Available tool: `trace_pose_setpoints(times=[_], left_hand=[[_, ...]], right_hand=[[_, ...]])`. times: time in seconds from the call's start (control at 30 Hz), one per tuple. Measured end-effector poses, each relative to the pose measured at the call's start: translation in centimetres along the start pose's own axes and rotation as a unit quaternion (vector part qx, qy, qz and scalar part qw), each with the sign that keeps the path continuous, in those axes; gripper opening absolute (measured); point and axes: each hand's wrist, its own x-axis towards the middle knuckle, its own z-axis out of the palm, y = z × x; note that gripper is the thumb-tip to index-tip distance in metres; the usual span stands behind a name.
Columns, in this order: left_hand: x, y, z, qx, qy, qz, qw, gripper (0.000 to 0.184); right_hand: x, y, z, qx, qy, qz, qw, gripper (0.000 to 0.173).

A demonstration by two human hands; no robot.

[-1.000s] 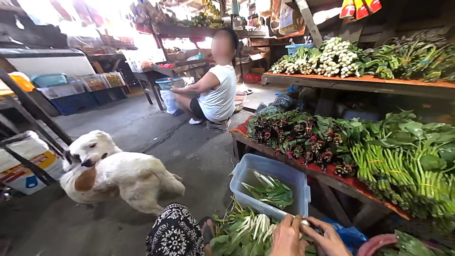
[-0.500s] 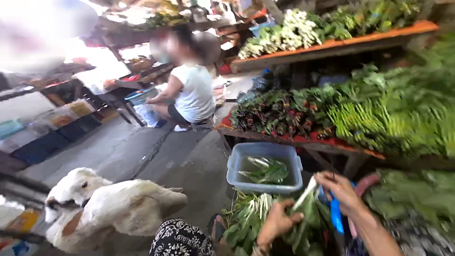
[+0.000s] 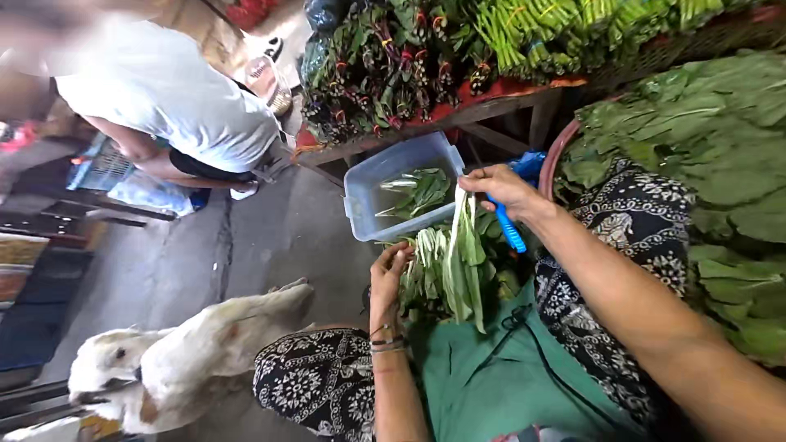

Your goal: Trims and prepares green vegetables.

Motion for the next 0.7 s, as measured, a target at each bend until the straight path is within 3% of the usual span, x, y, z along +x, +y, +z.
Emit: trace_pose_setpoints(times=[0.17, 0.27, 0.3, 0.33, 0.4, 0.43, 0.5, 0.6, 0.7], left_hand=[[0.1, 1.4, 3.2, -0.207, -0.186, -0.038, 0.96, 0.034], [0.3, 1.0, 4.2, -0.277, -0.263, -0.078, 0.921, 0.056], [0.3, 0.9, 4.4, -0.287, -0.257, -0.094, 0.918, 0.058], [0.2, 0.8, 4.6, -0.297, -0.245, -0.103, 0.917, 0.057], [0.4, 0.3, 4.6, -0.327, -0.228, -0.105, 0.911, 0.056], [0.5, -0.2, 4.5, -0.345, -0.217, -0.104, 0.907, 0.055], [0.5, -0.7, 4.3, -0.385, -0.184, -0.107, 0.898, 0.048], [0.6, -0.9, 4.4, -0.422, -0.103, -0.129, 0.892, 0.028], [0.8, -0.8, 4.5, -0.431, -0.005, -0.158, 0.888, 0.021]], right_hand=[[-0.4, 1.6, 1.2, 0.032, -0.199, 0.027, 0.979, 0.015], [-0.8, 1.7, 1.1, -0.017, -0.209, -0.03, 0.977, 0.013], [-0.9, 1.6, 0.9, -0.092, -0.18, -0.062, 0.977, 0.013], [-0.9, 1.4, 0.6, -0.208, -0.135, -0.094, 0.964, 0.026], [-0.8, 0.9, -0.1, -0.398, -0.067, -0.064, 0.913, 0.066], [-0.7, 0.7, -0.4, -0.447, -0.045, -0.027, 0.893, 0.075], [-0.6, 0.5, -0.7, -0.503, -0.028, 0.023, 0.864, 0.074], [-0.4, 0.4, 0.1, -0.555, -0.045, 0.073, 0.827, 0.055], [0.3, 2.1, 1.0, -0.558, -0.084, 0.051, 0.824, 0.045]])
